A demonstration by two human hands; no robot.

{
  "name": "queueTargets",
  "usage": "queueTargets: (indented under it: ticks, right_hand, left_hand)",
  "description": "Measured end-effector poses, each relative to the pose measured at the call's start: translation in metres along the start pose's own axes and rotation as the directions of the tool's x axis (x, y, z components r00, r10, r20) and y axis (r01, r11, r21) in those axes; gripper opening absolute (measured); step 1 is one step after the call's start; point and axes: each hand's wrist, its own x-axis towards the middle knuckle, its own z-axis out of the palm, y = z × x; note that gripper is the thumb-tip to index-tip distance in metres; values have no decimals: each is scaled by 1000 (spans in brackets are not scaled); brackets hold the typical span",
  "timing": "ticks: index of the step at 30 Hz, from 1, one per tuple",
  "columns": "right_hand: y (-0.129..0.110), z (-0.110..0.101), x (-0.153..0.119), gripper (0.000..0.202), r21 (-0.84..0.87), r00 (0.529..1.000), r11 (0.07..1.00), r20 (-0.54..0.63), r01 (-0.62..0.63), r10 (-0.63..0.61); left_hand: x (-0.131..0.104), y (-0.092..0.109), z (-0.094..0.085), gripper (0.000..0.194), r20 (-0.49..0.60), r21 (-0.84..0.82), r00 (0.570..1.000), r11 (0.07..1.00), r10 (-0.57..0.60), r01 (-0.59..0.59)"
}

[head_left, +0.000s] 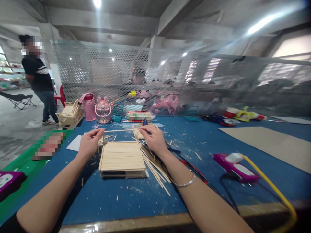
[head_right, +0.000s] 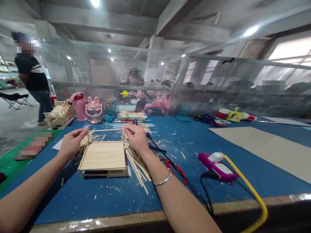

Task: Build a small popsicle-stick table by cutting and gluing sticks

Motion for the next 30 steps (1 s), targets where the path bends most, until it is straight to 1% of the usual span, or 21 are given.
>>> queueTargets:
  ticks: [6, 11, 20, 26, 30]
  right_hand:
    - [1, 0, -1, 15, -5, 999, 1000, 43, -20, 21]
    - [1, 1, -2, 14, 21, 998, 999, 52, -29, 28]
    - [4, 5, -4, 16, 34, 994, 994, 58, -99, 97]
    - [5, 3, -4, 17, 4, 998, 1000, 70, -1, 0]
    - [3, 2, -5, 16, -18, 997, 1000, 72, 12, -11]
  left_hand:
    - [2, -1, 0, 42, 9, 63, 1000, 998, 24, -24]
    - [3, -2, 0, 42, 4, 92, 1000, 996, 17, -18]
    - [4, -4, -1, 41, -2, 129, 999, 991, 35, -35]
    - [4, -3, -2, 39, -14, 164, 998, 985, 56, -53]
    - [3, -3, -2, 40, -16, 172, 998, 983, 66, -63]
